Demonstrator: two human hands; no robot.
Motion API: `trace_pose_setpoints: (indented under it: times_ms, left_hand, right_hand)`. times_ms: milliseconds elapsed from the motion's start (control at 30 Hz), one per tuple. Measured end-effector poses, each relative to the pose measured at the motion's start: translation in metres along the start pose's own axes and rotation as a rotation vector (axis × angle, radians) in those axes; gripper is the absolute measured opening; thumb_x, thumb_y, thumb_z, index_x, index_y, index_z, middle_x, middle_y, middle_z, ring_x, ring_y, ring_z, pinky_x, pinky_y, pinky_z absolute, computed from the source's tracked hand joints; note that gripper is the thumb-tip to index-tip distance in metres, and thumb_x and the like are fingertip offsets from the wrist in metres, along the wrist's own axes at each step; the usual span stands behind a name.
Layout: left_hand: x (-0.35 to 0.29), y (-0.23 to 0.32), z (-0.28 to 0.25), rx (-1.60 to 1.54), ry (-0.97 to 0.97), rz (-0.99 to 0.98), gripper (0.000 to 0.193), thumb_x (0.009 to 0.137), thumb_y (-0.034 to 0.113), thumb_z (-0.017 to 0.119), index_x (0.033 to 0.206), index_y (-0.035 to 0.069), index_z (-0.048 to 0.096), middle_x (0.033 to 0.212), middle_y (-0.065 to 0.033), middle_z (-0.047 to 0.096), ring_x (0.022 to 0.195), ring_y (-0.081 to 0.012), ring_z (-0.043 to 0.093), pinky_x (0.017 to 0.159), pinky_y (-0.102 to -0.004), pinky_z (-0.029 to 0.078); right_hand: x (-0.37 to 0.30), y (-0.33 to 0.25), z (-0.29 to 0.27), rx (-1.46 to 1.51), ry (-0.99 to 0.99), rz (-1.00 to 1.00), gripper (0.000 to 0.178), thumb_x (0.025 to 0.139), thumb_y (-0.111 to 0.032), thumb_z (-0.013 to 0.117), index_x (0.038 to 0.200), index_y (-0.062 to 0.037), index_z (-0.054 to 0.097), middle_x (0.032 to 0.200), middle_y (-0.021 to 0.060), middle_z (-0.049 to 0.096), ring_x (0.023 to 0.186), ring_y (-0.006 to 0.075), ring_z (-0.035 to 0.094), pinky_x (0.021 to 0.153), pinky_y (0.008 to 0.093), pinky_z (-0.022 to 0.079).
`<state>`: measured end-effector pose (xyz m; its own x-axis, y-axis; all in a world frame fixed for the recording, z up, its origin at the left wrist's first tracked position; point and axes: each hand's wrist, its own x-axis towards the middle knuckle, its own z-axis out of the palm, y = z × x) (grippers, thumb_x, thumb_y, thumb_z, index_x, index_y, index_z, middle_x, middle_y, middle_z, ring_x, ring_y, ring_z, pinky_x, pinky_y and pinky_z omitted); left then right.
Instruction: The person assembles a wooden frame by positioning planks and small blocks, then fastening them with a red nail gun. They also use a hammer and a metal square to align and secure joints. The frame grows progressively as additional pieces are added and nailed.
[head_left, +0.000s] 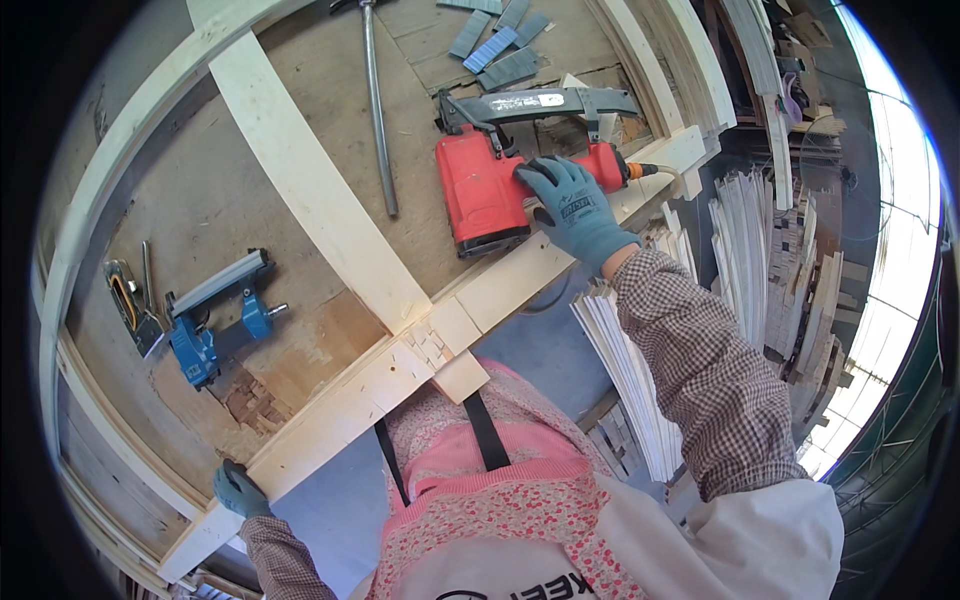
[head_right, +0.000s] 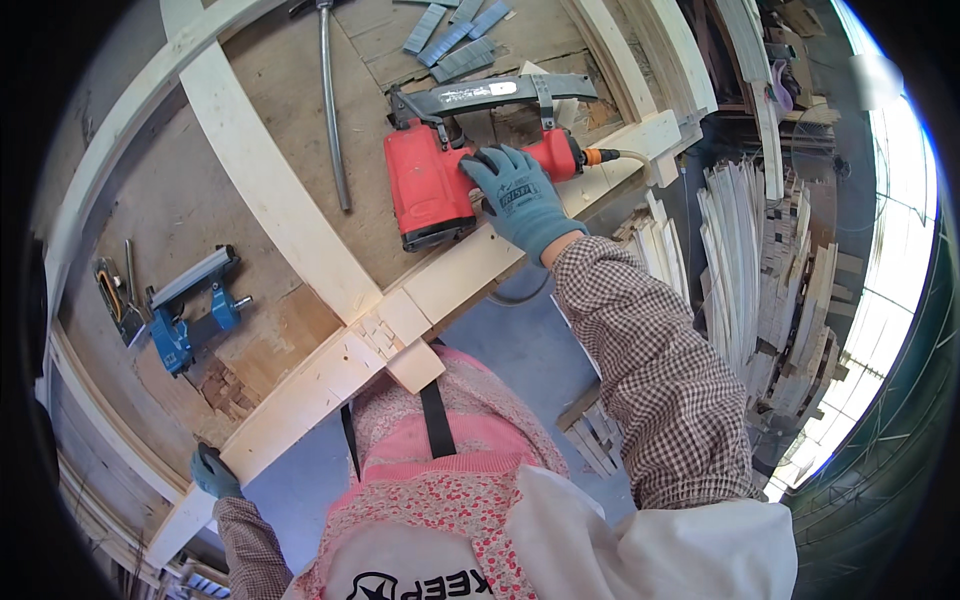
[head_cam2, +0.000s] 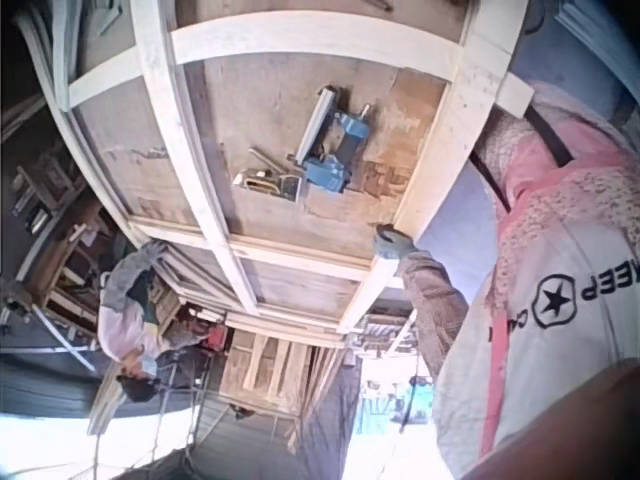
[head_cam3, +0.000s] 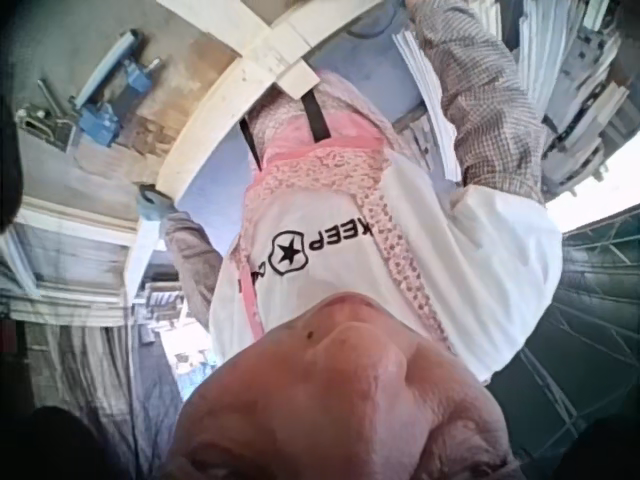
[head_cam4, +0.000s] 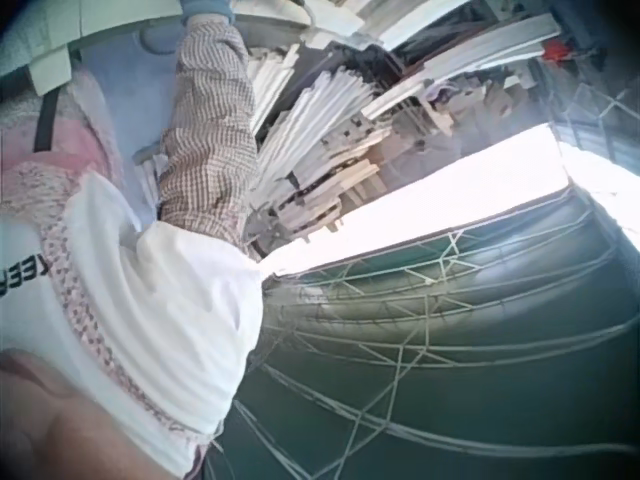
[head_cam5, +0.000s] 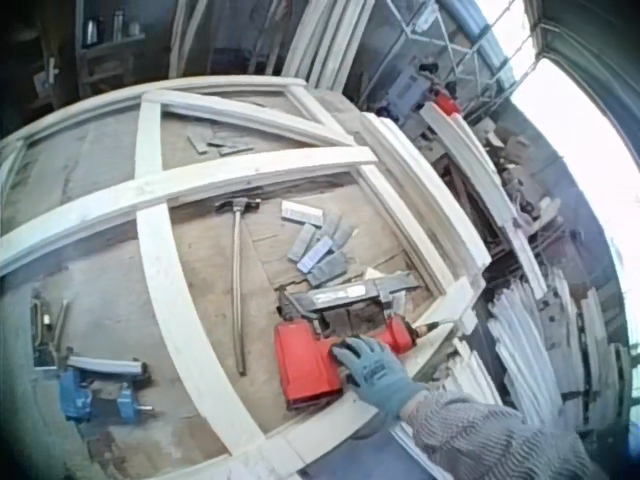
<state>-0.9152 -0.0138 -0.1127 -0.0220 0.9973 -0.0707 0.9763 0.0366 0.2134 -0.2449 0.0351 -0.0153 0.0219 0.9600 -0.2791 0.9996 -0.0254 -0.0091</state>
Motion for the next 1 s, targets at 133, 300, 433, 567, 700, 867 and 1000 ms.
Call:
trace_pose_setpoints:
  times_ms: [133,300,433,567,700,867,1000]
  left_hand:
    - [0.005,0.007,-0.012,0.030,-0.205,-0.107,0.021,0.090,0.018,0.045,0.088,0.003,0.060,0.081,-0.0135,0.058,0.082,-0.0310,0.053,0.076,-0.0410,0.040]
    - [-0.001,-0.007,0.003,0.136,-0.031,-0.019,0.022,0.090,0.021,0.046,0.093,0.003,0.059,0.091,-0.0160,0.058,0.091,-0.0333,0.052,0.083,-0.0441,0.039]
    - [0.006,0.044,-0.017,0.257,-0.147,-0.261,0.026,0.090,0.026,0.049,0.102,0.005,0.059,0.102,-0.0149,0.060,0.098,-0.0314,0.053,0.085,-0.0424,0.039]
    - [-0.022,0.063,-0.002,0.086,0.248,-0.260,0.030,0.087,0.024,0.055,0.111,0.006,0.056,0.113,-0.0144,0.057,0.106,-0.0321,0.050,0.091,-0.0427,0.038]
    - [-0.047,0.170,-0.013,-0.097,0.217,-0.208,0.043,0.083,0.020,0.060,0.121,0.004,0.050,0.122,-0.0180,0.051,0.117,-0.0347,0.044,0.099,-0.0442,0.033]
    - [-0.122,0.308,-0.004,-0.271,0.185,-0.199,0.052,0.079,0.021,0.063,0.125,0.003,0.047,0.127,-0.0198,0.046,0.121,-0.0363,0.039,0.101,-0.0461,0.029]
    - [-0.170,0.379,0.022,-0.334,0.058,-0.218,0.063,0.075,0.026,0.066,0.128,0.003,0.041,0.131,-0.0192,0.043,0.125,-0.0385,0.034,0.102,-0.0487,0.026]
  right_hand:
    - [0.015,0.010,0.013,-0.030,0.067,0.064,0.060,0.071,-0.019,0.068,0.126,-0.0116,0.043,0.117,0.0097,0.050,0.113,0.0264,0.046,0.098,0.0391,0.033]
    - [0.037,0.003,0.014,-0.169,-0.240,0.252,0.060,0.068,-0.021,0.067,0.122,-0.0093,0.042,0.104,0.0109,0.058,0.098,0.0253,0.056,0.089,0.0355,0.037]
    - [0.034,0.009,0.017,-0.244,-0.231,0.216,0.058,0.072,-0.023,0.066,0.123,-0.0100,0.041,0.105,0.0098,0.059,0.098,0.0241,0.056,0.088,0.0364,0.036]
    - [0.038,0.012,-0.004,-0.152,-0.307,0.153,0.054,0.073,-0.030,0.066,0.119,-0.0119,0.045,0.108,0.0100,0.059,0.101,0.0253,0.056,0.089,0.0381,0.037]
    - [0.032,0.047,-0.013,-0.089,-0.418,0.031,0.050,0.074,-0.036,0.063,0.117,-0.0137,0.050,0.109,0.0103,0.061,0.102,0.0271,0.059,0.087,0.0402,0.041]
    - [0.036,0.062,-0.044,-0.030,-0.349,-0.189,0.041,0.073,-0.032,0.062,0.108,-0.0106,0.058,0.104,0.0128,0.065,0.097,0.0282,0.063,0.081,0.0420,0.047]
    - [-0.012,0.092,-0.107,0.022,-0.329,-0.319,0.043,0.071,-0.035,0.059,0.105,-0.0098,0.060,0.097,0.0158,0.066,0.093,0.0299,0.063,0.080,0.0410,0.047]
